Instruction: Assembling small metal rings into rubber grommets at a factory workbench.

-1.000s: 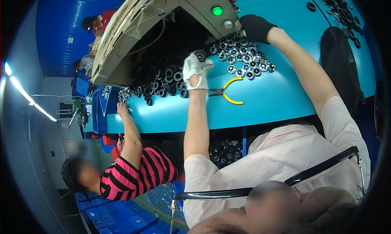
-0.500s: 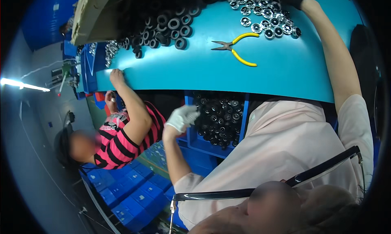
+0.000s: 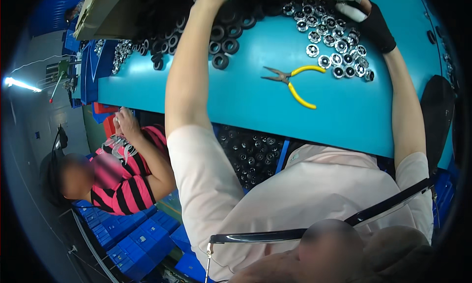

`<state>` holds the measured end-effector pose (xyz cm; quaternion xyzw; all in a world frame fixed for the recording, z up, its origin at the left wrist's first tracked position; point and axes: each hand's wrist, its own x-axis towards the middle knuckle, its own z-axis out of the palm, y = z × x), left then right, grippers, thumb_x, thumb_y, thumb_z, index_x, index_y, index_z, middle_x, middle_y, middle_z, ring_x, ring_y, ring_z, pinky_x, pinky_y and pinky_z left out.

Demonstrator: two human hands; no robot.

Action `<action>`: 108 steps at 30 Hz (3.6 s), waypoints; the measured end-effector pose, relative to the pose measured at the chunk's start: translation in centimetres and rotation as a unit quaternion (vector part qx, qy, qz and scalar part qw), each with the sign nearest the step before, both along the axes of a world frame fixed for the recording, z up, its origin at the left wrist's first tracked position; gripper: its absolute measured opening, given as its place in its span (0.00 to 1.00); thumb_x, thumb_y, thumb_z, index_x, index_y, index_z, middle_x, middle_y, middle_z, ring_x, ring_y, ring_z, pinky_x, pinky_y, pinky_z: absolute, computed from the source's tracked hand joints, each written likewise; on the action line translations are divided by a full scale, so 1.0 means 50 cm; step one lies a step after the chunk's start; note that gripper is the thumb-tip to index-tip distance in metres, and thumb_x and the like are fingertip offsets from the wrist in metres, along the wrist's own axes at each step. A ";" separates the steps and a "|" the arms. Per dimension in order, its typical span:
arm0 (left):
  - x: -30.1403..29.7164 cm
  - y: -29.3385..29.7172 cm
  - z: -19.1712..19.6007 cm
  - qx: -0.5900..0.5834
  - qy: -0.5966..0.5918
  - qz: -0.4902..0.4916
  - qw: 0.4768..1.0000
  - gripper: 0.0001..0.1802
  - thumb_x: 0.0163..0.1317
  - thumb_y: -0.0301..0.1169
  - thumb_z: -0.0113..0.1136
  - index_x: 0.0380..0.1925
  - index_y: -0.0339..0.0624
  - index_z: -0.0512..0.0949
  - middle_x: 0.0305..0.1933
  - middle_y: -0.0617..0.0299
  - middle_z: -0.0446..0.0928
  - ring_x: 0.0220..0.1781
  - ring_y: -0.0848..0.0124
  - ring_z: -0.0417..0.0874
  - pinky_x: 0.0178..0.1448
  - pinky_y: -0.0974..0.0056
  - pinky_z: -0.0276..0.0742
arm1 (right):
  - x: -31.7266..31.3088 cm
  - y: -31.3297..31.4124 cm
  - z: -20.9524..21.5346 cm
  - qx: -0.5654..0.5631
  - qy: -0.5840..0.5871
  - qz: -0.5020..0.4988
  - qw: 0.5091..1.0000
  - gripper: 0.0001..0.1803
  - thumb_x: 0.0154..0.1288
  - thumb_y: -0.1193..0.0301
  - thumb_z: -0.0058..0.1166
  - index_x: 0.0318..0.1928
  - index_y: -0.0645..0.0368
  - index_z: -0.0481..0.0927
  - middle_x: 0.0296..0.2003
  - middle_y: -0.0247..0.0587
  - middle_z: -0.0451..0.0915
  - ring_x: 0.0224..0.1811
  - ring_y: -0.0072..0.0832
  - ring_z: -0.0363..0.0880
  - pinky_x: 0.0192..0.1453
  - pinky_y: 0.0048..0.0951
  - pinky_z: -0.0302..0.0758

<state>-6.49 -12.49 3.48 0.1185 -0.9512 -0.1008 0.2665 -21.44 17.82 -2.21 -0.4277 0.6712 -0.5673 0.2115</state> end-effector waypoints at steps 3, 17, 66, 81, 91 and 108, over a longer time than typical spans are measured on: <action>-0.137 -0.066 -0.018 -0.013 -0.186 0.177 0.967 0.21 0.61 0.39 0.47 0.53 0.48 0.72 0.57 0.49 0.71 0.60 0.54 0.69 0.60 0.57 0.67 | -0.005 0.003 -0.003 0.026 0.099 -0.015 0.995 0.15 0.56 0.73 0.58 0.45 0.59 0.76 0.44 0.34 0.77 0.50 0.23 0.73 0.56 0.23 0.67; -0.136 -0.097 -0.003 -0.172 -0.056 0.058 0.982 0.22 0.62 0.35 0.45 0.57 0.50 0.67 0.62 0.52 0.66 0.62 0.54 0.65 0.64 0.57 0.63 | 0.004 0.007 0.004 -0.045 -0.021 -0.016 0.999 0.16 0.51 0.72 0.61 0.42 0.55 0.79 0.37 0.35 0.79 0.42 0.22 0.74 0.50 0.25 0.70; 0.037 0.335 -0.065 0.844 0.133 -0.116 0.507 0.23 0.65 0.46 0.49 0.47 0.36 0.69 0.43 0.50 0.74 0.44 0.60 0.79 0.48 0.58 0.79 | 0.121 -0.035 0.079 -0.119 0.232 -0.066 0.963 0.15 0.53 0.70 0.58 0.41 0.62 0.78 0.36 0.48 0.77 0.37 0.38 0.77 0.42 0.32 0.72; 0.039 0.308 -0.077 0.843 0.112 -0.115 0.513 0.19 0.66 0.43 0.48 0.47 0.38 0.70 0.41 0.53 0.75 0.41 0.59 0.80 0.45 0.57 0.80 | 0.104 -0.036 0.076 -0.104 0.230 -0.060 0.966 0.16 0.56 0.70 0.56 0.45 0.63 0.76 0.36 0.48 0.77 0.37 0.39 0.78 0.41 0.30 0.74; 0.038 0.306 -0.080 0.836 0.124 -0.133 0.518 0.19 0.65 0.42 0.52 0.48 0.39 0.70 0.44 0.55 0.74 0.44 0.60 0.79 0.49 0.56 0.79 | 0.107 -0.045 0.072 -0.126 0.286 -0.086 0.946 0.16 0.56 0.70 0.57 0.45 0.64 0.76 0.35 0.47 0.76 0.37 0.40 0.77 0.41 0.31 0.74; 0.043 0.323 -0.080 0.765 0.125 -0.156 0.612 0.21 0.66 0.41 0.49 0.53 0.39 0.68 0.49 0.60 0.72 0.49 0.68 0.76 0.53 0.63 0.75 | 0.135 -0.048 0.047 -0.127 0.328 -0.069 0.934 0.18 0.51 0.70 0.60 0.46 0.51 0.78 0.31 0.39 0.75 0.34 0.36 0.76 0.37 0.30 0.74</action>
